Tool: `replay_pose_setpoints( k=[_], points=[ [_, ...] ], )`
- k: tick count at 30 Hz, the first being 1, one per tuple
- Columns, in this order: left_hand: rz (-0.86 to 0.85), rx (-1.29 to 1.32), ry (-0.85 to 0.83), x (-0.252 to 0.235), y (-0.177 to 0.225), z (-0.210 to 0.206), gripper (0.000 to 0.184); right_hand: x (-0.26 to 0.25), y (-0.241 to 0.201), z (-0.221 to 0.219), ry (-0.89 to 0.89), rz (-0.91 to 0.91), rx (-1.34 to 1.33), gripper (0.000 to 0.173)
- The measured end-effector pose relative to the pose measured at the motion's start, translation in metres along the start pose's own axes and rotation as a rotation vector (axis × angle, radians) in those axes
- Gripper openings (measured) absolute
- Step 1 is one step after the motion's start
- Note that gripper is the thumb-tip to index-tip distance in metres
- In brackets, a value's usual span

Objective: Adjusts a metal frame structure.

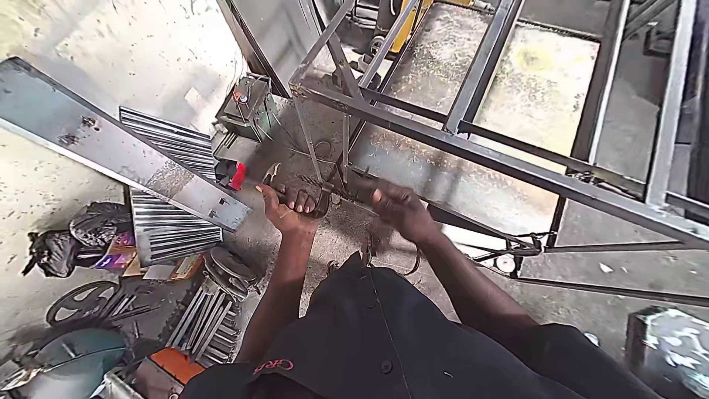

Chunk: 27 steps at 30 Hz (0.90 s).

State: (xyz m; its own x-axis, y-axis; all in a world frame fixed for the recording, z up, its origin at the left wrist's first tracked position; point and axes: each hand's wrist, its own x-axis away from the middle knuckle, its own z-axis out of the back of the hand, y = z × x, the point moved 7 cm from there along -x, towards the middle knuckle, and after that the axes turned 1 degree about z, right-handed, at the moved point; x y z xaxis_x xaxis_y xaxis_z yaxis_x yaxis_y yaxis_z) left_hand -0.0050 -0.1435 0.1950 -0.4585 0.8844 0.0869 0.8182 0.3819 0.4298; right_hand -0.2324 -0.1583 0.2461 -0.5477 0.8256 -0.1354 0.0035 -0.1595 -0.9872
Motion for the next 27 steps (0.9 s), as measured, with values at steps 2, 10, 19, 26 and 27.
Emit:
replay_pose_setpoints(
  k=[2, 10, 19, 26, 27],
  points=[
    [0.014, 0.034, -0.011, 0.004, -0.011, -0.006, 0.069, -0.012, 0.013, 0.035, 0.123, -0.046, 0.087, 0.036],
    [-0.049, -0.107, 0.028, 0.018, -0.049, -0.005, 0.066, 0.039, 0.030, 0.020, -0.262, 0.138, 0.228, 0.025],
    [0.126, -0.185, 0.329, 0.062, -0.154, 0.047, 0.065, 0.052, 0.132, 0.075, -0.220, -0.283, 0.271, 0.036],
    [0.394, -0.669, 0.465, 0.025, -0.203, 0.164, 0.036, 0.007, 0.185, 0.126, -0.276, -0.505, 0.463, 0.028],
    [0.454, -0.768, 0.432, 0.013, -0.218, 0.177, 0.037, -0.006, 0.195, 0.131, -0.299, -0.570, 0.535, 0.030]
  ],
)
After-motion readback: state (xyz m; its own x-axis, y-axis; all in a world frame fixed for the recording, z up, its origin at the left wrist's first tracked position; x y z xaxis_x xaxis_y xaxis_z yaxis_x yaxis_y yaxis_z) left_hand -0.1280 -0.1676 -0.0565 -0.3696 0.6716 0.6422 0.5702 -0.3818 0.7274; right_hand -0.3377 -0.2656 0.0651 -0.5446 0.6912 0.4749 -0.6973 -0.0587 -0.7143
